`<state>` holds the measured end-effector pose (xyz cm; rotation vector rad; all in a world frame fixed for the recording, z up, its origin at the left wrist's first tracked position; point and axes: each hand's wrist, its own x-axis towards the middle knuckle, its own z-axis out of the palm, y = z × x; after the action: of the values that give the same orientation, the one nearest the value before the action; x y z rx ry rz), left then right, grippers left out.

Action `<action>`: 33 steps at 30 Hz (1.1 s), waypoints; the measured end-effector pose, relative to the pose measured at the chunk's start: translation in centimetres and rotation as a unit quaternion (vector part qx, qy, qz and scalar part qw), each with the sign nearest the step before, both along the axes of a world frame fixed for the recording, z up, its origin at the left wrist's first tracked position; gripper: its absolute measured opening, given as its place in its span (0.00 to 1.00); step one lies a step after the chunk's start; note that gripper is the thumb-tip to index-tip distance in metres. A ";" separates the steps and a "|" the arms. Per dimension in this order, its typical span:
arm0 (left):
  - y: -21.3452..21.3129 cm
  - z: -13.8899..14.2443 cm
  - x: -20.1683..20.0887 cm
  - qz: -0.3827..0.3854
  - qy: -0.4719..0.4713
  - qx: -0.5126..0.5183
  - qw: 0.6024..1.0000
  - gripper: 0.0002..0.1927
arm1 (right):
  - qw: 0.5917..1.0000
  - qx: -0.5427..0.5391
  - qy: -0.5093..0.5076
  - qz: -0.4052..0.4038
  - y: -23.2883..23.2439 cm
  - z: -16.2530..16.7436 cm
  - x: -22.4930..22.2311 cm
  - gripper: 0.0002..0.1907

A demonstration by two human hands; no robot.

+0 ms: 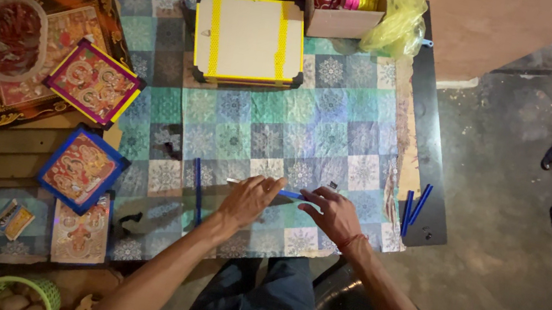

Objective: The person sits at a table assembling small framed devotional pictures. They stack a print, a clear plastic sheet and a backing board, fit the stack into a frame, then handle blue plastic strips and a metal edge piece, fitting the strips along the frame edges by hand.

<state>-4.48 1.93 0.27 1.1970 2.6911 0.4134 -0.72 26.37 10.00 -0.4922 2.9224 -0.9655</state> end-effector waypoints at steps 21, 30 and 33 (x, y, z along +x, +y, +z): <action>-4.5 2.9 -2.0 0.094 -0.025 0.090 0.991 0.29 | 0.997 0.053 0.027 0.044 -0.2 -1.1 -0.9 0.09; -8.4 1.9 -3.9 0.112 -0.169 0.158 0.966 0.12 | 0.998 0.049 0.008 0.024 -0.5 -0.7 -1.0 0.10; -8.6 1.2 -3.9 0.103 -0.171 0.165 0.966 0.13 | 0.997 0.065 0.026 0.023 -0.6 -0.6 -0.9 0.10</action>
<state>-8.41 -6.68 1.47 0.8167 2.5076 1.0309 -1.65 25.73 9.41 -0.5853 2.9801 -0.7639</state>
